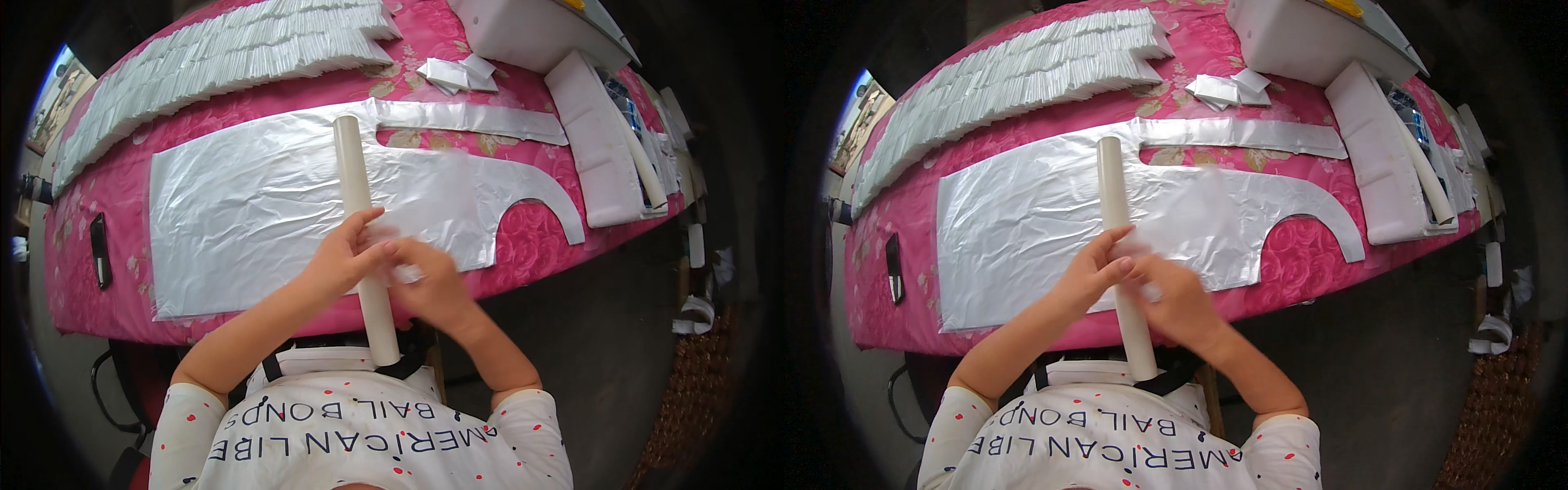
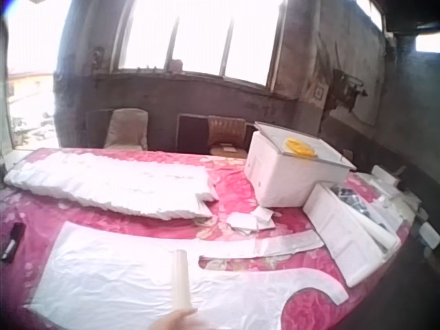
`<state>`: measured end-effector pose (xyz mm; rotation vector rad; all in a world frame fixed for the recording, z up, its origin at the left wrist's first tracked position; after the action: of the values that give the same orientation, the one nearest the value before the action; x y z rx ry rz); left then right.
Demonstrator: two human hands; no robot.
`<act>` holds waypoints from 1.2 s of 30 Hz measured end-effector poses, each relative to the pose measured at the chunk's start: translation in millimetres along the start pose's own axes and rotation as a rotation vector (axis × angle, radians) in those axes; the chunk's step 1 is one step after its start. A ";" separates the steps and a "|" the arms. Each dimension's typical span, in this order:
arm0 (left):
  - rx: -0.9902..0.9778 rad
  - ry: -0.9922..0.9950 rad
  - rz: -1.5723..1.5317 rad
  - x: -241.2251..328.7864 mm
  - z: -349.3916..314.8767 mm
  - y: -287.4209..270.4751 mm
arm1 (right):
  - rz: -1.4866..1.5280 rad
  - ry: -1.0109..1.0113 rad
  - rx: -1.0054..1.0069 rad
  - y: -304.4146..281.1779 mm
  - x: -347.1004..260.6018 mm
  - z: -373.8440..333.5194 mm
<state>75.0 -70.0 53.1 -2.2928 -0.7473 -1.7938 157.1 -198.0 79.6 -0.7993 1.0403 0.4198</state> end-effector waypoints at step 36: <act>0.120 0.625 1.275 -48.4 11.1 -41.8 | -0.375 0.521 -0.565 7.9 10.4 -43.8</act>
<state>57.4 -43.6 -3.5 -1.3142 0.5875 -1.4802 130.6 -226.5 55.7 -1.6419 1.2292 0.1778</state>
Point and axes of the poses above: each hand's wrist, its own z-axis towards the middle knuckle, its own y-axis out of the palm, x = y × z, the point moved 1 cm from there along z, towards the middle knuckle, and after that the axes turned 7 degrees about x, right-handed, at the moved point
